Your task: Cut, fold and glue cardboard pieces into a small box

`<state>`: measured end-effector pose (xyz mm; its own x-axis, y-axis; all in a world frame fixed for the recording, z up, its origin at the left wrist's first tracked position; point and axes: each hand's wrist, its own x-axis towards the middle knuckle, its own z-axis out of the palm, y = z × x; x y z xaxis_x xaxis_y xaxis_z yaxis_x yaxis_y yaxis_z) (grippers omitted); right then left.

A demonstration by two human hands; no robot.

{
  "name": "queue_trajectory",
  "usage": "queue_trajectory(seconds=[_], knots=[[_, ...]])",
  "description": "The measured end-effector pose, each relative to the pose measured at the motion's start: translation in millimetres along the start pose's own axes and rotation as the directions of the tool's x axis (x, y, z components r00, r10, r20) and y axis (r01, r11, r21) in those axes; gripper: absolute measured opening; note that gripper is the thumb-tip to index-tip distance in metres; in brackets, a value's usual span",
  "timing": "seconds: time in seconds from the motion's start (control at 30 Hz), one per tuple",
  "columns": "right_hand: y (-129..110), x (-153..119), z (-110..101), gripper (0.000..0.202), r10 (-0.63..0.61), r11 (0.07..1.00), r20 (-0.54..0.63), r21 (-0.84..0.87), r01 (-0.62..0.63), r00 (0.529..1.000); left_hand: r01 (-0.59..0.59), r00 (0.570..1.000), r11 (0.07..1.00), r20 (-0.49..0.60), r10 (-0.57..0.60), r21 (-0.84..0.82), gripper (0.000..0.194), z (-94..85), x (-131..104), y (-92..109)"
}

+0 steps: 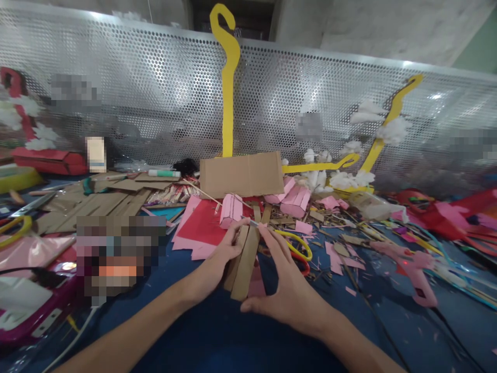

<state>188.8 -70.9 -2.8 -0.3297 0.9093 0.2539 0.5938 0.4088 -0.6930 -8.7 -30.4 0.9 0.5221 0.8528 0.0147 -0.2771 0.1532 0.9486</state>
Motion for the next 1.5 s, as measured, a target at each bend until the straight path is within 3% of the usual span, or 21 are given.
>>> queue_trajectory(seconds=[0.13, 0.33, 0.5, 0.83, 1.1, 1.5], knots=[[0.4, -0.5, -1.1, 0.131, -0.031, 0.999, 0.0, -0.025, 0.031, 1.0, 0.017, 1.0, 1.0, 0.02, -0.017, -0.003, 0.072, 2.2, -2.9, 3.8], [-0.2, -2.0, -3.9, 0.129, -0.07, 0.995, 0.02, -0.074, 0.072, 0.997, 0.069, 0.998, 0.997, 0.015, -0.069, -0.03, 0.1, 10.2, -6.4, 15.0], [1.4, -3.1, -4.7, 0.129, -0.106, 0.991, 0.012, -0.082, 0.106, 0.994, 0.055, 0.998, 0.997, 0.01, -0.055, -0.053, 0.105, 10.3, -3.9, 12.6], [0.7, -1.2, -3.9, 0.129, -0.122, 0.985, 0.021, -0.121, 0.124, 0.992, 0.034, 0.998, 0.996, 0.052, -0.03, -0.084, 0.1, 4.8, -3.6, 6.2], [-0.6, -1.3, -3.5, 0.13, -0.134, 0.977, 0.029, -0.164, 0.137, 0.991, -0.024, 0.996, 0.993, 0.088, 0.014, 0.116, 0.063, -0.1, -6.8, 4.2], [0.3, -1.6, -3.5, 0.132, -0.128, 0.973, 0.04, -0.188, 0.133, 0.991, -0.042, 0.997, 0.964, 0.075, 0.024, 0.263, 0.06, 0.4, -11.2, 6.8]])
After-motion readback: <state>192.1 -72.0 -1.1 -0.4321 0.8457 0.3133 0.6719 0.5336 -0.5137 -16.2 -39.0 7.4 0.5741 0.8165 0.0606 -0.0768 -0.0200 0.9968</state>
